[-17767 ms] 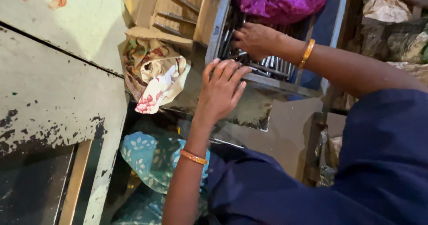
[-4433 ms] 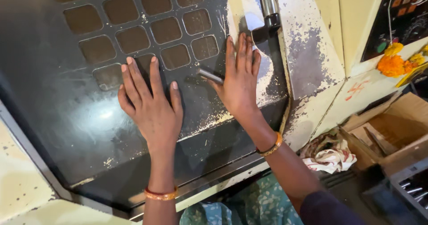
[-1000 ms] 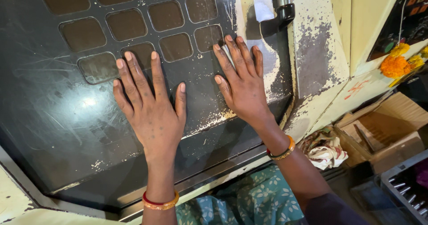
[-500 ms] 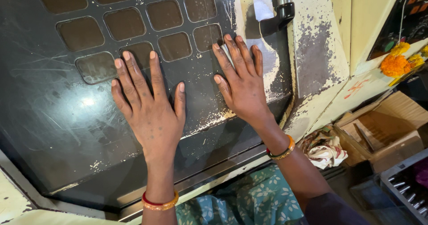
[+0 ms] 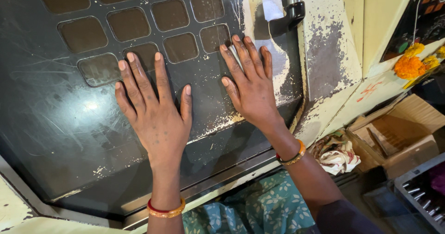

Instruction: The person sits on the floor at a lathe machine, fits a small component onto a cylindrical metal rod, inserts the rod into the lathe and operates it. They then sort finished metal rods into a bin, wipe the machine surface with their hands, and place a rod into a cardboard box.

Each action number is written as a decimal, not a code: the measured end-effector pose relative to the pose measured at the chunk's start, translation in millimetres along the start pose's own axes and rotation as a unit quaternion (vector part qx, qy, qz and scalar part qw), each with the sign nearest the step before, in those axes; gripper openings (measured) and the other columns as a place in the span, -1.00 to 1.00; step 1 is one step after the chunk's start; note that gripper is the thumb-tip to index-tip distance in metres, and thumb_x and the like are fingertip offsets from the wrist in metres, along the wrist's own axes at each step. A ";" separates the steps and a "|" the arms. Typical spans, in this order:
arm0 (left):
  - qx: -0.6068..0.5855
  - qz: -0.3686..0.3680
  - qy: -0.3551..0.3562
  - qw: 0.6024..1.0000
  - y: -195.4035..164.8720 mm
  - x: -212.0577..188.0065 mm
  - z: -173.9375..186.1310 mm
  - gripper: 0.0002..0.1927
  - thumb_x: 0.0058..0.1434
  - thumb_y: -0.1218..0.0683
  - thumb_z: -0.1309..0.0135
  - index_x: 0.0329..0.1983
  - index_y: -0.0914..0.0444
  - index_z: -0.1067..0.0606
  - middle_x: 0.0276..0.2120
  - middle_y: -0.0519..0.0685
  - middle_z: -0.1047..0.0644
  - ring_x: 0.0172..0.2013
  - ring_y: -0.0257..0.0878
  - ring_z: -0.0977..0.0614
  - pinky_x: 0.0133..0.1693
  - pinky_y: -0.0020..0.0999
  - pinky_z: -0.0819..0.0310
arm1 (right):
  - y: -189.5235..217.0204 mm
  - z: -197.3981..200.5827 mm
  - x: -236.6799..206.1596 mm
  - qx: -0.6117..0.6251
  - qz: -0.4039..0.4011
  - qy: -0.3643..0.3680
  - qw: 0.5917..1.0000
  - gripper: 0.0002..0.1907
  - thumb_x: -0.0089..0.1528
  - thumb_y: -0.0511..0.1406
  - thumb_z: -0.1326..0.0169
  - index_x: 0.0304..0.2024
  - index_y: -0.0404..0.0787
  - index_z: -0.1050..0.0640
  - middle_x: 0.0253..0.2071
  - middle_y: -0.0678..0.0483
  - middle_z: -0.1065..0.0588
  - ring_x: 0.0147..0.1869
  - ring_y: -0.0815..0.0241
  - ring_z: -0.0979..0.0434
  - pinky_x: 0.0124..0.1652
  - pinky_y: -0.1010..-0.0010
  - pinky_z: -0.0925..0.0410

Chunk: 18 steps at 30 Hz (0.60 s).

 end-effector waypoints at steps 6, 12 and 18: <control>0.000 0.000 0.000 1.000 0.4 0.6 -0.7 -0.31 0.57 -0.24 0.13 0.62 0.19 -0.18 0.56 0.24 0.01 0.55 0.10 0.05 0.50 0.11 0.24 | 0.1 0.4 0.0 0.005 -0.001 0.000 1.000 -0.44 0.50 -0.12 0.10 0.52 -0.09 -0.25 0.57 -0.09 -0.11 0.67 -0.10 0.02 0.54 -0.14 0.16; -0.003 0.001 0.003 1.000 1.0 -0.2 -2.1 -0.30 0.57 -0.24 0.12 0.63 0.19 -0.17 0.57 0.24 0.02 0.56 0.10 0.07 0.50 0.10 0.24 | -0.1 0.3 0.0 0.003 0.002 0.000 1.000 -0.45 0.50 -0.12 0.11 0.52 -0.09 -0.26 0.57 -0.09 -0.12 0.67 -0.11 0.02 0.54 -0.14 0.16; 0.000 0.000 0.002 1.000 1.6 0.2 -3.8 -0.29 0.56 -0.24 0.11 0.63 0.18 -0.17 0.57 0.23 0.03 0.56 0.09 0.08 0.50 0.10 0.25 | -0.6 -0.5 0.0 -0.002 0.001 -0.002 1.000 -0.45 0.50 -0.11 0.12 0.52 -0.09 -0.26 0.57 -0.08 -0.11 0.67 -0.10 0.02 0.54 -0.13 0.16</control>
Point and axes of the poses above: each hand's wrist, its own x-axis towards the middle knuckle, its own z-axis out of the back of the hand, y = z × x, the point moved 6 cm from there along x, towards the middle knuckle
